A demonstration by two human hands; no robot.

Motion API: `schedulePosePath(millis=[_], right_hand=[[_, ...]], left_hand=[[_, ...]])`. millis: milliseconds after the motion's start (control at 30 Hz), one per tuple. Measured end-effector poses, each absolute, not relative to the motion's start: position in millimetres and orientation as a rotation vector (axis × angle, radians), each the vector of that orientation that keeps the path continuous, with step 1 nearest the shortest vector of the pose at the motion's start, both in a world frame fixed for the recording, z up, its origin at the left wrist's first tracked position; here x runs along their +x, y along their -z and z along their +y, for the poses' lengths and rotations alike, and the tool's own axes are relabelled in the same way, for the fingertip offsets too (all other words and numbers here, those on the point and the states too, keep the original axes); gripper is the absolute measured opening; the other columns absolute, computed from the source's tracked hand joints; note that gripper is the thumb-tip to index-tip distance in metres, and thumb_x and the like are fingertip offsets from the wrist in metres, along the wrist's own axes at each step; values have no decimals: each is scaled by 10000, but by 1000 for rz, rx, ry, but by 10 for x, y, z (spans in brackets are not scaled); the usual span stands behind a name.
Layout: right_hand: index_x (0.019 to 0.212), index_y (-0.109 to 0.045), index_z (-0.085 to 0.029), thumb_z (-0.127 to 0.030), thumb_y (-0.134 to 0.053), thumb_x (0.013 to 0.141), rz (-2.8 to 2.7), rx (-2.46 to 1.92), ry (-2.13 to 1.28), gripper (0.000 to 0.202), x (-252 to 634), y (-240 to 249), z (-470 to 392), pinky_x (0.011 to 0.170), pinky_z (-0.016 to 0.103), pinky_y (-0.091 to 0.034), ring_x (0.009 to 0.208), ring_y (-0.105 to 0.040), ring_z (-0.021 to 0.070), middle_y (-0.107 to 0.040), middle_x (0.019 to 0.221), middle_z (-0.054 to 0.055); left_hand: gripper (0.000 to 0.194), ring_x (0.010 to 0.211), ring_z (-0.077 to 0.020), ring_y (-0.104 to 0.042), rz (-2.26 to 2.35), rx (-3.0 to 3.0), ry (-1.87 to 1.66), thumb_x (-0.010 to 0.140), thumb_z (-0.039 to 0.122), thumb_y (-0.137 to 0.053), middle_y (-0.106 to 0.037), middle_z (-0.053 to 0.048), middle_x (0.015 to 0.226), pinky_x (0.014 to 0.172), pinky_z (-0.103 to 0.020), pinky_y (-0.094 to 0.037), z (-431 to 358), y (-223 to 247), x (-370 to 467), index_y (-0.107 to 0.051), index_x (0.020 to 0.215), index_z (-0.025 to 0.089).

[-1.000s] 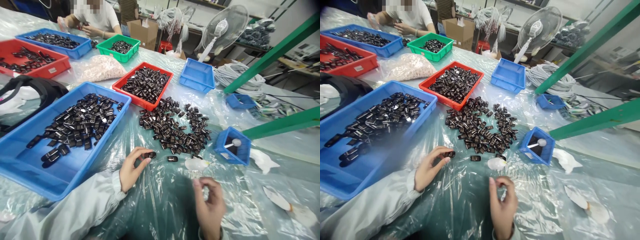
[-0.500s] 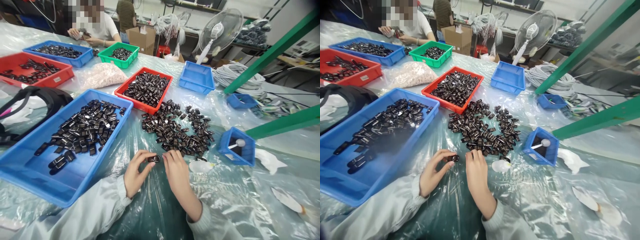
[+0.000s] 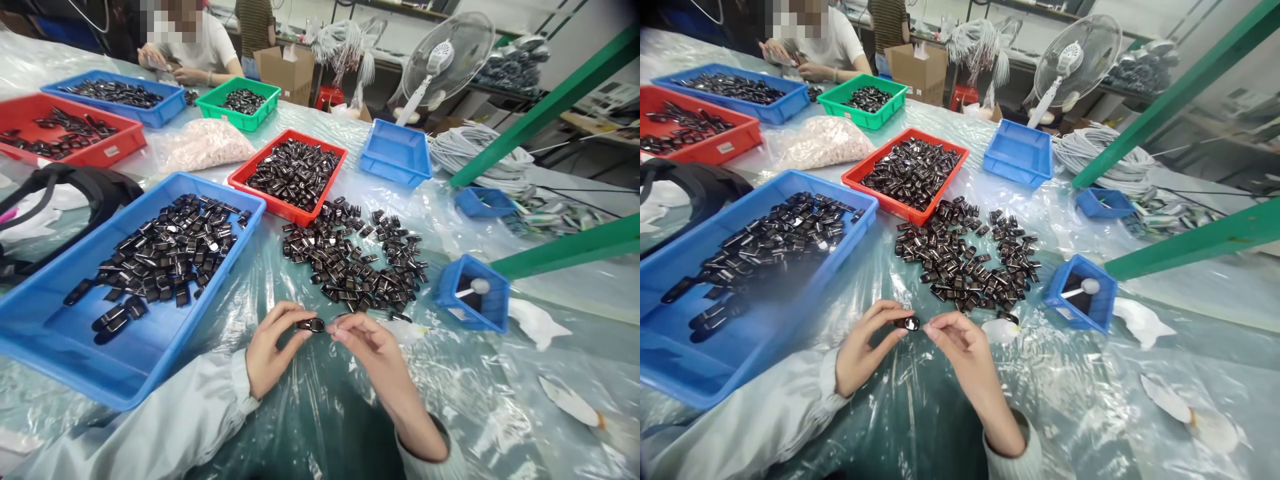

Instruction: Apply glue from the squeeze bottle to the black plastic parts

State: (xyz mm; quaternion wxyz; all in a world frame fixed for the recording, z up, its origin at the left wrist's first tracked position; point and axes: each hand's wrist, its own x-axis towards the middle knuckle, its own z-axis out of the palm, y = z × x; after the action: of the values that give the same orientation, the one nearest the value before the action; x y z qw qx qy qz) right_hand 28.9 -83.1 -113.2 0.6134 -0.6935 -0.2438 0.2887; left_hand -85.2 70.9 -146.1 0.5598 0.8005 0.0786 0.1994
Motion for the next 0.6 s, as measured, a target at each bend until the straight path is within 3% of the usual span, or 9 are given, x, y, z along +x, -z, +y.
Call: schedulePosePath(millis=[400, 600], right_hand=[[812, -612, -171, -365, -710, 818, -467, -1347, -940, 217, 247, 1093, -860, 673, 248, -469, 668, -583, 142, -598, 694, -5], [872, -590, -190, -380, -725, 814, -449, -1234, -1007, 240, 196, 1106, -876, 723, 256, -472, 722, -594, 139, -599, 797, -2]], left_hand=[[230, 988, -186, -549, 58, 1878, -442, 936, 220, -515, -546, -72, 1048, 886, -324, -463, 679, 1416, -883, -606, 1147, 230], [251, 962, -177, -561, 3, 1836, -478, 927, 208, -540, -552, -57, 1028, 853, -288, -467, 673, 1367, -916, -626, 1155, 268]])
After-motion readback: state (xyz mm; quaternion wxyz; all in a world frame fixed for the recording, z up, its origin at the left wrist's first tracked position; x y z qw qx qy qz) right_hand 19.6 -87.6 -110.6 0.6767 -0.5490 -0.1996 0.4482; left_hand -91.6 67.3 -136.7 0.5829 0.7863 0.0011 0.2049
